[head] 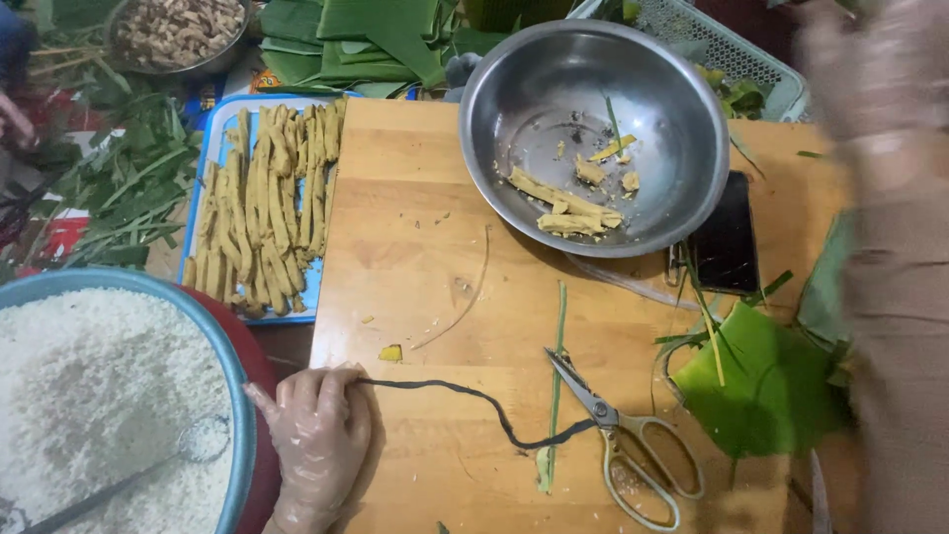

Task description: Assembling and wrapping traditional rice cakes using banana leaves, rice, and filling

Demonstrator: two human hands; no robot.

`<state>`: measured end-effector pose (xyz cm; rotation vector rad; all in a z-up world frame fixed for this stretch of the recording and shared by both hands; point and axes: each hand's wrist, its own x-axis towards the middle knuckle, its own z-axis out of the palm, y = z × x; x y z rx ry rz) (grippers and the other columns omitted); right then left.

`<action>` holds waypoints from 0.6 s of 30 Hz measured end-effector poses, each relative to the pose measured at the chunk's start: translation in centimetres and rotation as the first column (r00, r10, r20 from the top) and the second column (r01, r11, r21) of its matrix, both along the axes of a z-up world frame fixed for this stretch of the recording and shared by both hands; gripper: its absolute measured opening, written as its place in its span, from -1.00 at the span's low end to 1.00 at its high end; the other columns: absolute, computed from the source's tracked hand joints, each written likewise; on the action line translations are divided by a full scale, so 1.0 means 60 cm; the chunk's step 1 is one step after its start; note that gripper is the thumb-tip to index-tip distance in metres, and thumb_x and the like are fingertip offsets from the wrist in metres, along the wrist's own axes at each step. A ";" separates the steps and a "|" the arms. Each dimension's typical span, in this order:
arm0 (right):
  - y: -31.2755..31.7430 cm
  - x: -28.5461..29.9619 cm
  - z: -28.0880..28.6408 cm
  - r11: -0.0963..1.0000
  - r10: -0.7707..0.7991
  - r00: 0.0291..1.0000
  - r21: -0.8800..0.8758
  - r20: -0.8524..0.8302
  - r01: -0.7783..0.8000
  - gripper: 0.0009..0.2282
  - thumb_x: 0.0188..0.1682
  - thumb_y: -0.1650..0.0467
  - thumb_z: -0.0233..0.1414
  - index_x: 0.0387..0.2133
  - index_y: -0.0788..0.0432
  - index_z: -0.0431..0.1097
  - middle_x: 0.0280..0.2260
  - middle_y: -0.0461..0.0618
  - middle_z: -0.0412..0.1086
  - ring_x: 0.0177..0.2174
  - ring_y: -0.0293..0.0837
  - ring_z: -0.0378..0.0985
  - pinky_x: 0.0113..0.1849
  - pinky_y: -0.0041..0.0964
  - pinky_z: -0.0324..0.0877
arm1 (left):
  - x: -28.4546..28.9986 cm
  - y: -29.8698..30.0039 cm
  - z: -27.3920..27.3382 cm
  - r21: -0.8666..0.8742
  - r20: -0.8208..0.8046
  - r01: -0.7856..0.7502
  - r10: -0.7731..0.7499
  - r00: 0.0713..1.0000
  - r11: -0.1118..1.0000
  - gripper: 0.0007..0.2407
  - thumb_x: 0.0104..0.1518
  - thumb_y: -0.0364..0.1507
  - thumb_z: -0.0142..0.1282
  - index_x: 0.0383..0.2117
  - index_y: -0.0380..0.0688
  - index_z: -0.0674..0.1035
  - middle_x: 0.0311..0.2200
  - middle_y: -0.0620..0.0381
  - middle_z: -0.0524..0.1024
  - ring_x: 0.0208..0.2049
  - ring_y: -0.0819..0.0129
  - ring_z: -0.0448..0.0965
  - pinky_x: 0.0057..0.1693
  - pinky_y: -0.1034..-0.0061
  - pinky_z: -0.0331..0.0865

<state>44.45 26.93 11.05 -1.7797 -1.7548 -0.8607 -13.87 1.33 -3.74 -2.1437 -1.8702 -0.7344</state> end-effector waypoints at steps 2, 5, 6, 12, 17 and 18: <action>-0.010 -0.141 0.008 0.969 0.039 0.989 -0.238 -0.143 -0.073 -0.85 0.24 0.31 0.20 -0.18 0.14 0.61 -0.28 0.09 0.58 -0.42 0.09 0.62 -0.44 -0.05 0.50 | 0.006 0.003 0.006 0.012 0.001 0.012 -0.012 1.000 1.000 -0.78 -0.10 -0.49 0.16 -0.34 0.23 0.58 -0.39 0.30 0.48 -0.30 0.11 0.46 0.29 -0.41 0.04; -0.003 -0.276 0.006 0.735 -0.159 0.939 -0.672 -0.305 -0.093 -0.74 0.09 0.37 0.00 -0.03 0.20 0.51 -0.16 0.18 0.52 -0.27 0.12 0.60 -0.21 -0.03 0.53 | 0.007 0.002 0.009 0.020 0.013 0.022 -0.022 1.000 1.000 -0.79 -0.10 -0.50 0.16 -0.34 0.19 0.58 -0.39 0.29 0.47 -0.31 0.12 0.46 0.29 -0.41 0.04; 0.002 -0.308 0.005 0.526 -0.363 0.896 -0.850 -0.257 -0.030 -0.67 0.18 0.32 0.04 0.11 0.28 0.37 -0.05 0.30 0.43 -0.11 0.21 0.54 -0.01 0.04 0.49 | 0.007 0.000 0.008 0.014 0.030 0.020 -0.021 0.999 1.000 -0.79 -0.11 -0.48 0.18 -0.34 0.19 0.58 -0.38 0.29 0.48 -0.30 0.12 0.48 0.32 -0.42 0.01; 0.047 -0.300 -0.055 0.349 -0.349 0.919 -0.936 -0.182 -0.053 -0.87 0.05 0.50 -0.09 -0.36 0.32 0.42 -0.37 0.17 0.40 -0.41 0.04 0.46 -0.30 -0.15 0.48 | -0.005 -0.002 -0.007 -0.065 0.028 0.012 -0.010 1.000 0.998 -0.75 -0.13 -0.41 0.20 -0.28 0.25 0.60 -0.32 0.32 0.51 -0.24 0.12 0.48 0.35 -0.45 -0.06; 0.032 -0.252 -0.008 0.645 -0.292 0.822 -0.735 -0.489 -0.208 -0.82 0.03 0.50 0.10 -0.12 0.33 0.46 -0.36 0.24 0.45 -0.54 -0.02 0.45 -0.56 -0.31 0.43 | -0.002 0.001 -0.006 -0.044 0.057 0.023 -0.021 0.998 0.999 -0.77 -0.10 -0.45 0.18 -0.30 0.23 0.58 -0.32 0.34 0.51 -0.24 0.15 0.48 0.35 -0.44 -0.09; 0.032 -0.221 -0.008 0.838 -0.116 0.774 -0.479 -0.623 -0.260 -0.62 0.04 0.42 0.21 0.08 0.43 0.41 -0.14 0.41 0.49 -0.40 0.16 0.66 -0.48 -0.25 0.64 | -0.003 0.000 -0.007 -0.043 0.042 0.021 -0.019 0.999 0.999 -0.77 -0.09 -0.44 0.20 -0.30 0.25 0.58 -0.32 0.34 0.52 -0.24 0.15 0.49 0.33 -0.44 -0.05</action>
